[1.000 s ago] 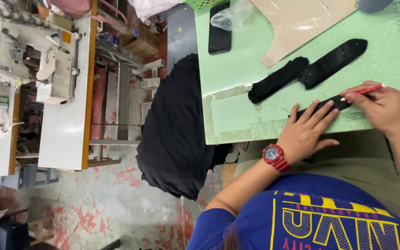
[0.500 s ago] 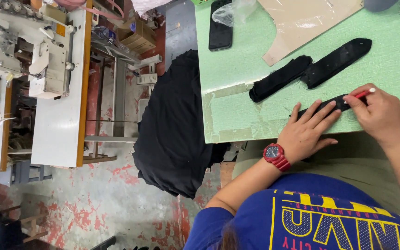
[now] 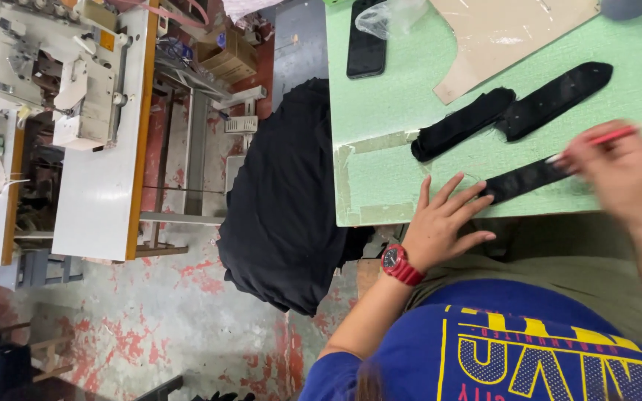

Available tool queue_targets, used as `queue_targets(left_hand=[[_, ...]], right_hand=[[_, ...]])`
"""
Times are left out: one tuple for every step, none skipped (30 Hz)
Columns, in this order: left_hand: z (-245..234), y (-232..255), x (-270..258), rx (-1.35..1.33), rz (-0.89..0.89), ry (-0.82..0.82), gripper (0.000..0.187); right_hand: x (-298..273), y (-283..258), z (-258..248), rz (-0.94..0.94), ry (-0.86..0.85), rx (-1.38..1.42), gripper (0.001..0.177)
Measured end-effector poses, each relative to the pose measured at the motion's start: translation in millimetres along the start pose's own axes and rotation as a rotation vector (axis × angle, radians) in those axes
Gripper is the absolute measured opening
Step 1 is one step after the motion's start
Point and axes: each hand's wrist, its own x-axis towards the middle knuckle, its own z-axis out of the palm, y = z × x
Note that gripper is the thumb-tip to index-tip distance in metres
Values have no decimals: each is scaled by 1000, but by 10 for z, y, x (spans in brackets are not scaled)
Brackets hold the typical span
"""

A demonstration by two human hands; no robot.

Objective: The person marks a black fabric strip with a red pencil on a green cutting mat. They repeatedly align the strip, make marks, and adjust its position. At one point, they handle a small plastic bag containing yellow items before resuming the marking process.

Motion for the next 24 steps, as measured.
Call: queue_targets(left_hand=[[25,-68,-48,21,20,-37,61],[43,-81,-57,24,15,-34,61],[60,-99,-65,42,26,-46,63],[73,-120,-85,60,33,-58,65],[68,-115,-89,64,25,-57,65],[62,-113,-93,70,24,-49,63],[57,-112,-96,76,23,-42,62],[55,-118,-96,76,18,-40,62],[54,-123,-95,71,15,-37,60],[60,-126,-93,64,17,-35,59],[60,-132,-98,62,14,-35,59],[61,-136,-93,75,23,-28,58],[64,-139,-88,88,33,-20,58],[65,-143,-84,86,31,-21,58],[68,-146,-82,87,34,-11,57],[69,-142,-85,87,35,-3,56],[62,-132,-83,84,32,-4,56],[57,-126,-73,82,31,5,53],[48,-112,-63,80,30,14,51],[58,-110,-64,80,36,18,51],[66,-109,-65,83,36,27,51],[71,-114,-76,88,31,36,50],[79,-132,-64,90,33,39,50],[86,-136,-83,86,31,19,52]], right_hand=[[-131,-378,160,-9,-105,-86,14],[-144,-414,292,-12,-110,-86,14],[-156,-451,427,-93,-192,-164,21],[-171,-486,573,-173,-276,-239,29],[-175,-459,617,-176,-285,-237,29],[-180,-431,662,-160,-313,-310,27],[-184,-404,706,-144,-341,-383,24],[-188,-410,713,-144,-346,-385,24],[-191,-415,716,-151,-344,-414,25],[-202,-413,715,-156,-338,-443,26],[-209,-420,726,-154,-341,-444,26],[-212,-429,728,-126,-335,-433,25],[-216,-438,728,-98,-330,-422,24],[-222,-422,744,-96,-331,-423,24],[-229,-406,758,-202,-319,-457,24],[-243,-389,771,-307,-309,-490,24],[-242,-348,806,-305,-312,-491,24],[-240,-309,836,-390,-280,-528,26],[-243,-272,861,-475,-248,-565,29],[-233,-313,827,-477,-242,-568,29],[-224,-357,793,-309,-232,-416,28],[-210,-399,774,-144,-226,-261,28],[-166,-370,666,-148,-225,-262,28],[-143,-331,567,-166,-228,-306,27]])
